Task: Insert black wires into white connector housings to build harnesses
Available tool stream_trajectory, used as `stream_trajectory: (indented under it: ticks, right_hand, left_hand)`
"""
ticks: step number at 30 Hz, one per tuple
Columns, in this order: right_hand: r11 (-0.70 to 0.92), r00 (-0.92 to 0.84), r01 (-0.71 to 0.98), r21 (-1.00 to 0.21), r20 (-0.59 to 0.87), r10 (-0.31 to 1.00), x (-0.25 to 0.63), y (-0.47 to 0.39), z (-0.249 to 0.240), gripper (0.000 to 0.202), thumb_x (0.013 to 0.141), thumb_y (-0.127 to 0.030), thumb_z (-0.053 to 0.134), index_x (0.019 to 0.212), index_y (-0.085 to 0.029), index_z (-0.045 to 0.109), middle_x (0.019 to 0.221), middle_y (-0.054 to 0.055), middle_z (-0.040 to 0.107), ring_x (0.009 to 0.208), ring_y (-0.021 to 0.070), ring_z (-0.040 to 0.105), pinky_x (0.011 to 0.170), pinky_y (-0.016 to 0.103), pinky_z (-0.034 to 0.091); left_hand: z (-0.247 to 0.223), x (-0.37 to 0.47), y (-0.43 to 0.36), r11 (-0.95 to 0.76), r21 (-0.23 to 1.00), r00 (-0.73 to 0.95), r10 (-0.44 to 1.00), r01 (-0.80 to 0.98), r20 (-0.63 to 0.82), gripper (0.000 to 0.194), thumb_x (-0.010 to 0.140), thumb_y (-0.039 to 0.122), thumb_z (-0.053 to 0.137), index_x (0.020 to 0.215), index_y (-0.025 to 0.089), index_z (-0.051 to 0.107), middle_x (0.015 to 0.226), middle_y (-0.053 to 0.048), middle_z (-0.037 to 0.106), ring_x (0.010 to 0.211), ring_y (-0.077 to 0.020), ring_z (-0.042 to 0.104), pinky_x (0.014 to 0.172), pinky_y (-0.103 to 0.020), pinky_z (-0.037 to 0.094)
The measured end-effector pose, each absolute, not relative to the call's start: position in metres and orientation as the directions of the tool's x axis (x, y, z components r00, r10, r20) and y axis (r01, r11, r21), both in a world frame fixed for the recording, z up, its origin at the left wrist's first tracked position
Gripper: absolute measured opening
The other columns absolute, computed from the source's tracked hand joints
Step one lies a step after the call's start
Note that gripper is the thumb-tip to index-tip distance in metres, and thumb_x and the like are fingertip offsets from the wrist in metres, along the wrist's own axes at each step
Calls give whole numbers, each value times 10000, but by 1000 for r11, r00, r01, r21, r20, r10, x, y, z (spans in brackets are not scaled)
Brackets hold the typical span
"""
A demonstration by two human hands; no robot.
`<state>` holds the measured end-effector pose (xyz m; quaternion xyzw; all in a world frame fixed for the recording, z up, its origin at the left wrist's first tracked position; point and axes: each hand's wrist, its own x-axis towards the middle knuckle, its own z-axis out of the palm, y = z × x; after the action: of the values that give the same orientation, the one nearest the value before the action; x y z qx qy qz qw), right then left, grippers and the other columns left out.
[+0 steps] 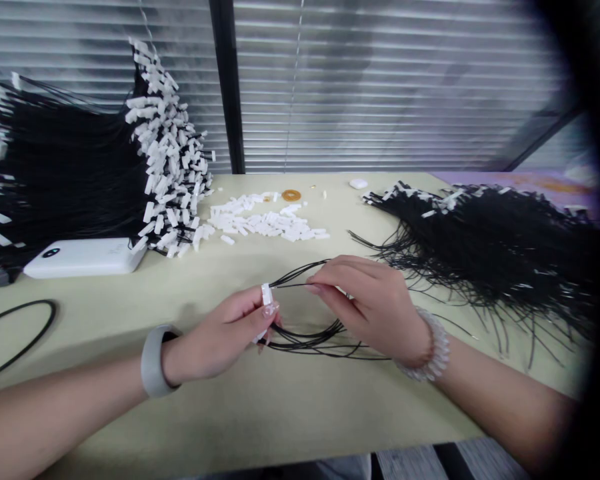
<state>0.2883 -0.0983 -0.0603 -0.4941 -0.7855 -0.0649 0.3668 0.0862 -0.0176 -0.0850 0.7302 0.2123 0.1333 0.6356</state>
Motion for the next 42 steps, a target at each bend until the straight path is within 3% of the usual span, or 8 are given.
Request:
stream_trajectory:
  ticks: [6,13,20,25,34,42]
  right_hand:
    - [522,-331,841,-142,628,704,293,-97,-61,93,829,-123,498,846,-167,578,769,6,628,731,113,554,667,243,441]
    - [545,-463,833,93,656,596,296,-98,-60,151,805,-88,521,928,-163,564,880,8,646,771,122,565,667,250,458]
    - [499,-592,797,340,603,535,298,-100,-54,181,851,-106,423,839,-131,603,819,41,649,747,144,571,608,266,456]
    - [464,-593,802,377,602,535,297,-101,-52,203,856,-112,413,851,-118,616,774,50,641,715,143,563,584,267,444]
    - [500,-587,798,337,621,519,283,-105,-54,184,845,-133,441,826,-133,624,735,33,633,706,139,560,609,276,439]
    - [478,-639,767,429,581,504,286,-106,-52,158,824,-118,478,874,-100,627,775,57,640,751,166,571,598,294,445]
  left_hand:
    - [-83,86,-18,-100,985,872,483,141,-76,275,888,400,387,792,167,497,692,7,439,633,-112,422,570,-222,369]
    - [-82,87,-18,-113,980,877,471,164,-92,276,896,395,374,797,165,488,706,9,450,631,-108,396,571,-224,354]
    - [-78,88,-19,-160,969,888,450,186,-96,284,906,390,358,796,160,483,690,18,453,627,-97,410,570,-213,360]
    - [-77,88,-20,-197,962,894,440,187,-84,287,912,378,342,793,157,481,679,21,456,620,-97,410,564,-214,352]
    - [-72,86,-23,-313,921,906,413,232,-88,284,930,323,310,739,161,445,675,25,452,622,-94,403,581,-215,350]
    - [-72,88,-23,-355,913,924,378,200,-55,285,932,324,302,738,165,438,676,21,440,618,-99,385,589,-222,353]
